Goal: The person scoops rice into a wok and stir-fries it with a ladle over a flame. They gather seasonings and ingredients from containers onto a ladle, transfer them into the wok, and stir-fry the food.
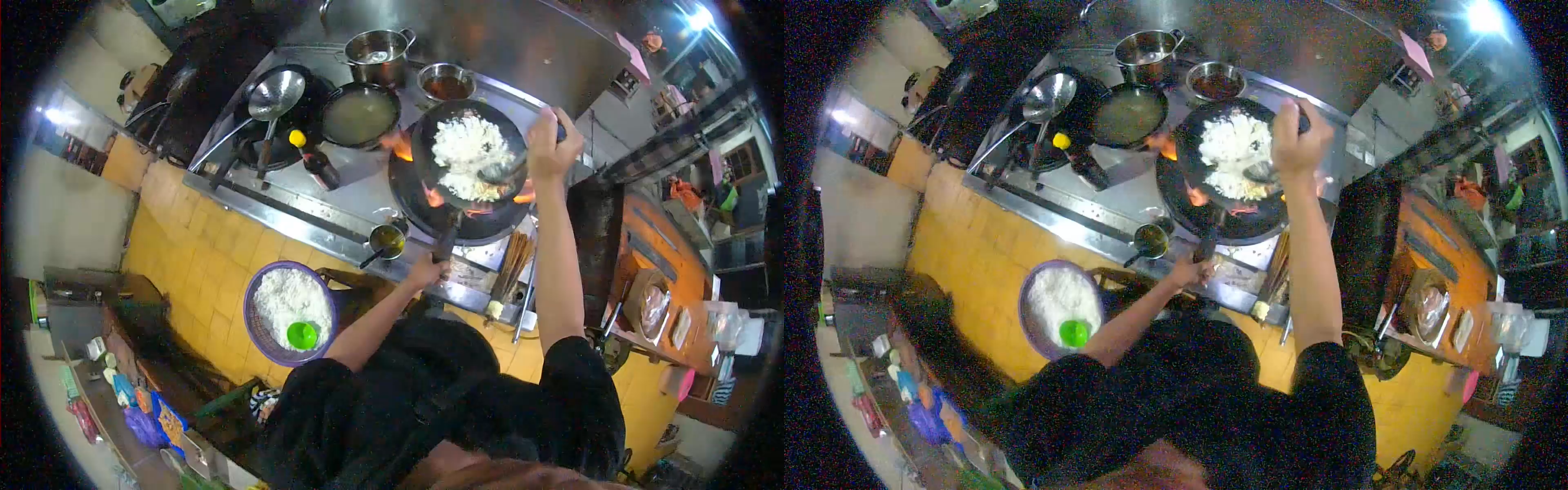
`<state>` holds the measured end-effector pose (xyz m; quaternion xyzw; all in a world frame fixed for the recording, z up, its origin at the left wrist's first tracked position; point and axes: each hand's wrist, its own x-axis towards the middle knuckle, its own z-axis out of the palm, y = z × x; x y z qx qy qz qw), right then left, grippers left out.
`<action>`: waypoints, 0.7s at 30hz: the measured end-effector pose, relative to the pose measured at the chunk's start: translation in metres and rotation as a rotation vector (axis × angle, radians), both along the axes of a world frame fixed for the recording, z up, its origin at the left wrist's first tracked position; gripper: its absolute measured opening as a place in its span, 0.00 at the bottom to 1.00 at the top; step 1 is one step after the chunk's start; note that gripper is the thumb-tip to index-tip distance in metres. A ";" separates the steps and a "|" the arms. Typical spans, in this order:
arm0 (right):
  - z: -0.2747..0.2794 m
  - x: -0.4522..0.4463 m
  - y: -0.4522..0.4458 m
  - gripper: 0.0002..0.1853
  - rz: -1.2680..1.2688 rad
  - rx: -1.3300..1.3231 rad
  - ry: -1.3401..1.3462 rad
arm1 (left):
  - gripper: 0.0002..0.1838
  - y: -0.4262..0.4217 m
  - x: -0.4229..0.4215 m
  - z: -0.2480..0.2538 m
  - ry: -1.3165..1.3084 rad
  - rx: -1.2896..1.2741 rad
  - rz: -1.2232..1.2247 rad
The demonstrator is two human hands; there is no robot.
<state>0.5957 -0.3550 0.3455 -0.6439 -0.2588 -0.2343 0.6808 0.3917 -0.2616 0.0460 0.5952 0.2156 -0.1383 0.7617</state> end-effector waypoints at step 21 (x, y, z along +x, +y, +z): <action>-0.025 0.032 0.023 0.03 0.233 0.233 0.029 | 0.13 -0.013 -0.019 0.009 -0.015 0.125 0.114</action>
